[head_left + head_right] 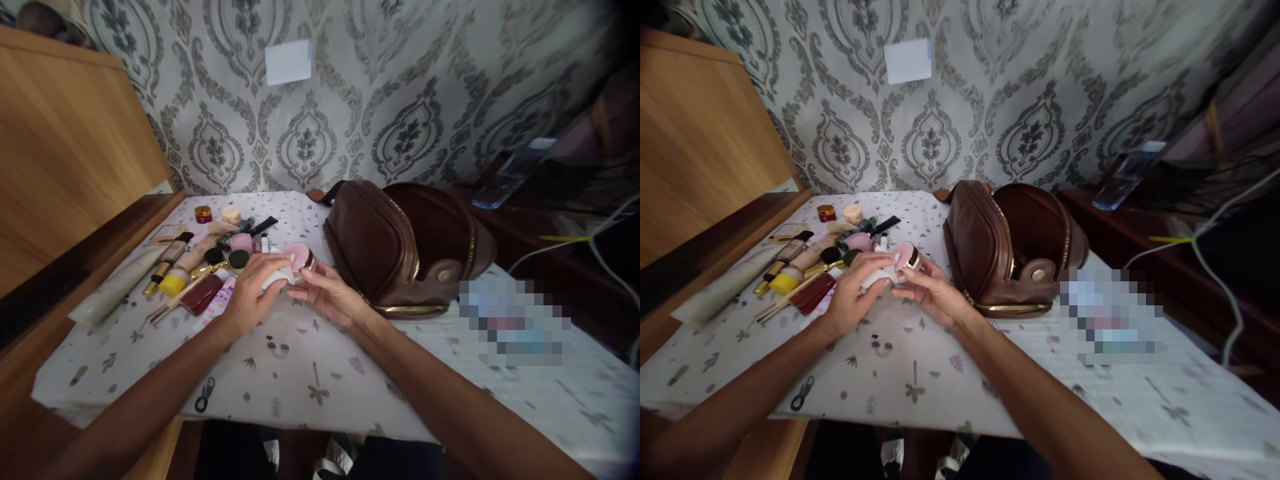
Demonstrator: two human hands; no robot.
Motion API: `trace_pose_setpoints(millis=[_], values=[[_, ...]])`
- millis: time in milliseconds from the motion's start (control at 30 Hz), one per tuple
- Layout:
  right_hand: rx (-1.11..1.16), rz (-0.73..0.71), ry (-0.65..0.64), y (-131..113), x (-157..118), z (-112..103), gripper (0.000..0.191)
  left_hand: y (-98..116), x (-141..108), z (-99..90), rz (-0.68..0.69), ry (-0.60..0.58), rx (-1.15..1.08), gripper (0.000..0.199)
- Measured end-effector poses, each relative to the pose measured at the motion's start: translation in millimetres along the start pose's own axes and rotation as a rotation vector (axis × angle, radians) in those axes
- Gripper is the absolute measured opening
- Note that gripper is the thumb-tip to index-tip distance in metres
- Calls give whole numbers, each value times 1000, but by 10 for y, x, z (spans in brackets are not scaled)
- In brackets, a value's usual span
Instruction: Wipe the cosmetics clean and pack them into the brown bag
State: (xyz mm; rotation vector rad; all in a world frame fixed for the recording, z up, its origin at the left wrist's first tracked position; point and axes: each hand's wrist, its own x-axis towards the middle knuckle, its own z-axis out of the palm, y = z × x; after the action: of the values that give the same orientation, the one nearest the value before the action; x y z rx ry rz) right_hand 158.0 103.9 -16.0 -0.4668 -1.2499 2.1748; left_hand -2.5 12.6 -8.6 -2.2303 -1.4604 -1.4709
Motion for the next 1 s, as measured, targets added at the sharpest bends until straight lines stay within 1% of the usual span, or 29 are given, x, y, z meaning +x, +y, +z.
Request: trace_pose_setpoints(millis=[200,333,400,500,567,633,667,733,833,933,1000], values=[[-21,-4,-19,1,25,-56,50,-44,-37,32,7,-67,-34,37],[-19,14,-55,-9,16,-38,55,-77,-35,15,-53,-61,-48,37],[-13,53,-97,-3,-3,8,54,-100,-28,-16,-126,-29,-45,35],[-41,78,-141,18,-41,95,54,-137,-27,-64,-278,17,-60,34],[-98,45,-128,4,-70,138,56,-161,-31,-78,-380,38,-94,35],[-194,-32,-89,-70,-117,160,54,-181,-35,-75,-481,62,-126,39],[-251,-84,-63,-135,-153,166,52,-188,-37,-71,-522,71,-136,41],[-348,-204,2,-322,-249,170,47,-192,-40,-63,-558,68,-144,44],[-374,-364,95,-722,-404,137,44,-187,-44,-56,-550,40,-126,47],[-381,-551,193,-1189,-467,-1,41,-189,-48,-47,-550,15,-73,51],[-508,-676,307,-1483,-444,-157,36,-198,-50,-37,-556,2,-42,53]])
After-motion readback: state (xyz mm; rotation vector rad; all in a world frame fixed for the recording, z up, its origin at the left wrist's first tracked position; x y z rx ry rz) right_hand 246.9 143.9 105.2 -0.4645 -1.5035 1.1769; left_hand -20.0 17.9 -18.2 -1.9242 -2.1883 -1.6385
